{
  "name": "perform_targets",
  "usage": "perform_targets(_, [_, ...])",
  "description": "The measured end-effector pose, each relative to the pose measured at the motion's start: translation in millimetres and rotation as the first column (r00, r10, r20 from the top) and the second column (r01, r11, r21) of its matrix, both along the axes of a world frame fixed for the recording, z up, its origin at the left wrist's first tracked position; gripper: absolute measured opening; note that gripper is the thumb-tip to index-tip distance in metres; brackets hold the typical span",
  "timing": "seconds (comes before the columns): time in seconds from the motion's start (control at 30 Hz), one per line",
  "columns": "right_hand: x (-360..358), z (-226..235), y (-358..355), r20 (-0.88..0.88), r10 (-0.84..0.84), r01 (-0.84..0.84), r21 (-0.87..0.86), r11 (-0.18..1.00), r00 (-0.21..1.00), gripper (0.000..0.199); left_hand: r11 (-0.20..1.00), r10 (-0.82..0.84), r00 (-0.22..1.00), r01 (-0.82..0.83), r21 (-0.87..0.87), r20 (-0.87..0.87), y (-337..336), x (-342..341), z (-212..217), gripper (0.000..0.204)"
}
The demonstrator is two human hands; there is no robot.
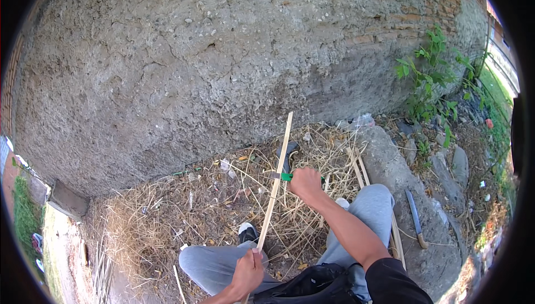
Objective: The person strips bark from a long bamboo slat using a small blade and then begins shaving the slat with a large knife while seated outdoors.
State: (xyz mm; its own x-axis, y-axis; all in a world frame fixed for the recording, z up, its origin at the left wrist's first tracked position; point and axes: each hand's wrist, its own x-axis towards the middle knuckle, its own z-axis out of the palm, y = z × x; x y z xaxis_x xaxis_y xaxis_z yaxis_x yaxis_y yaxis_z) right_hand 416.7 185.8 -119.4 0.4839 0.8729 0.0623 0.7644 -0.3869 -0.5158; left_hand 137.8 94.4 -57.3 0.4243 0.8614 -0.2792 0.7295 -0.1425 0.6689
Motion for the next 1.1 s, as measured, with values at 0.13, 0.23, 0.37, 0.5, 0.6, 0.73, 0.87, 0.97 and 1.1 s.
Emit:
perform_targets(0.13, [-5,-2,4,0.013,0.056,-0.056,-0.01,0.998,0.998,0.021,0.953,-0.184,0.977,0.204,0.226,-0.108,-12,-52,-40,0.024])
perform_targets(0.23, [8,-17,11,-0.004,-0.046,0.046,0.012,0.999,0.999,0.021,0.876,-0.237,0.957,0.286,0.389,-0.17,-25,-66,-33,0.025])
perform_targets(0.37, [20,-24,14,-0.061,-0.06,0.058,-0.033,0.998,0.996,0.021,0.953,-0.194,0.963,0.23,0.198,-0.186,-43,-76,9,0.032])
perform_targets(0.5, [20,-29,12,-0.059,-0.086,0.081,-0.069,0.994,0.995,0.022,0.993,-0.12,0.978,0.117,-0.027,-0.17,-59,-91,33,0.038])
perform_targets(0.6, [27,-31,7,-0.138,-0.095,0.078,-0.127,0.989,0.986,0.024,0.998,-0.061,0.982,0.054,-0.041,-0.178,-75,-100,48,0.041])
perform_targets(0.73, [31,-47,10,-0.081,-0.1,0.084,-0.186,0.979,0.992,0.024,1.0,-0.006,0.988,0.007,0.008,-0.156,-85,-115,51,0.041])
perform_targets(0.87, [34,-61,12,-0.109,-0.127,0.095,-0.26,0.961,0.986,0.026,1.0,0.008,1.0,-0.007,0.027,-0.027,-86,-126,46,0.043])
perform_targets(0.97, [31,-77,12,0.002,-0.11,0.108,-0.224,0.968,0.994,0.026,0.981,0.045,0.992,-0.066,-0.181,-0.118,-85,-142,48,0.038])
perform_targets(1.1, [70,-114,2,-0.094,-0.383,0.338,-0.316,0.887,0.919,0.026,0.964,-0.184,0.97,0.209,0.164,-0.158,-99,-200,29,0.029])
